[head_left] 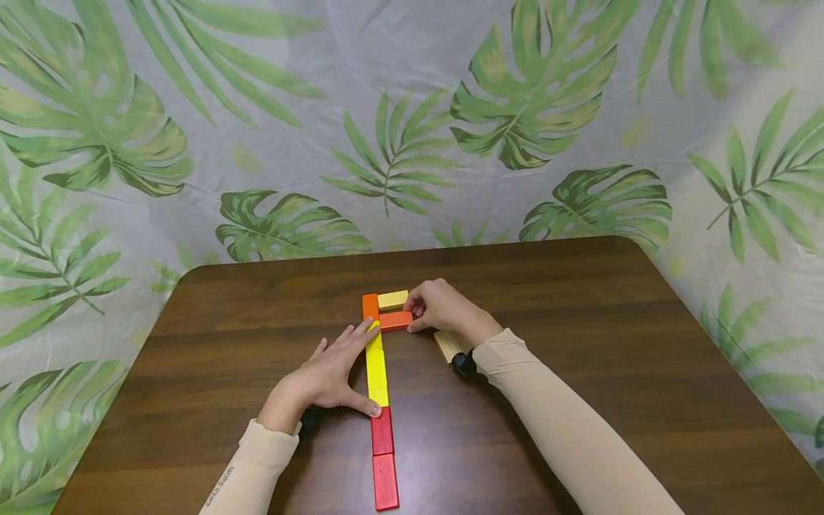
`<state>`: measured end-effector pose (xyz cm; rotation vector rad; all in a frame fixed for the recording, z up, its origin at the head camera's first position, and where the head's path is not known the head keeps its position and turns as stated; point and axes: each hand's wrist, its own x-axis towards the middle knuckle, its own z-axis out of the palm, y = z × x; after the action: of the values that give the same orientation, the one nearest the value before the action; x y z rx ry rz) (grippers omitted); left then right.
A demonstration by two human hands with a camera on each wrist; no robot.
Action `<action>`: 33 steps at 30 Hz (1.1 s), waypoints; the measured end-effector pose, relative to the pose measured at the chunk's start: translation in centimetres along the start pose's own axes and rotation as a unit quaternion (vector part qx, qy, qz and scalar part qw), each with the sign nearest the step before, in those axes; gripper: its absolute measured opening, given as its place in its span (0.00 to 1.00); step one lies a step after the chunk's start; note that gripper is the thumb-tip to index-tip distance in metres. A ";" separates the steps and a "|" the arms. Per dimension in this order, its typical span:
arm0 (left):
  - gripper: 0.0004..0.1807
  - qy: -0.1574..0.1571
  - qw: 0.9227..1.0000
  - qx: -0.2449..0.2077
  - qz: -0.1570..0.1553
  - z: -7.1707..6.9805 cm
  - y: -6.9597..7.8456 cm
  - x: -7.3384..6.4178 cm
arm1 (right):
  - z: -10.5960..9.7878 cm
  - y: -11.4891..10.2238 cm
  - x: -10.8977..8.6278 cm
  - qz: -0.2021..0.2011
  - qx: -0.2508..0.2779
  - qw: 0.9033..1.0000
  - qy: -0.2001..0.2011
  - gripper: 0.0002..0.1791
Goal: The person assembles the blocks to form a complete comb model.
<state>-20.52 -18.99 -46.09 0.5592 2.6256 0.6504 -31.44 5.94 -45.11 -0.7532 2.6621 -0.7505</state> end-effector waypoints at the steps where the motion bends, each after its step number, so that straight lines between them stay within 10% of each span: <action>1: 0.75 0.000 1.000 -0.001 0.000 0.0 0.0 0.0 | 0.0 -0.1 0.0 0.001 -0.004 1.000 0.001 0.15; 33: 0.74 -0.003 1.000 -0.008 0.000 -0.1 0.2 -0.1 | 0.2 -0.6 -0.1 0.028 -0.023 0.999 0.010 0.14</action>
<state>-20.46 -18.91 -45.89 0.5554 2.6129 0.6680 -31.01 5.47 -44.98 -0.6829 2.7148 -0.6892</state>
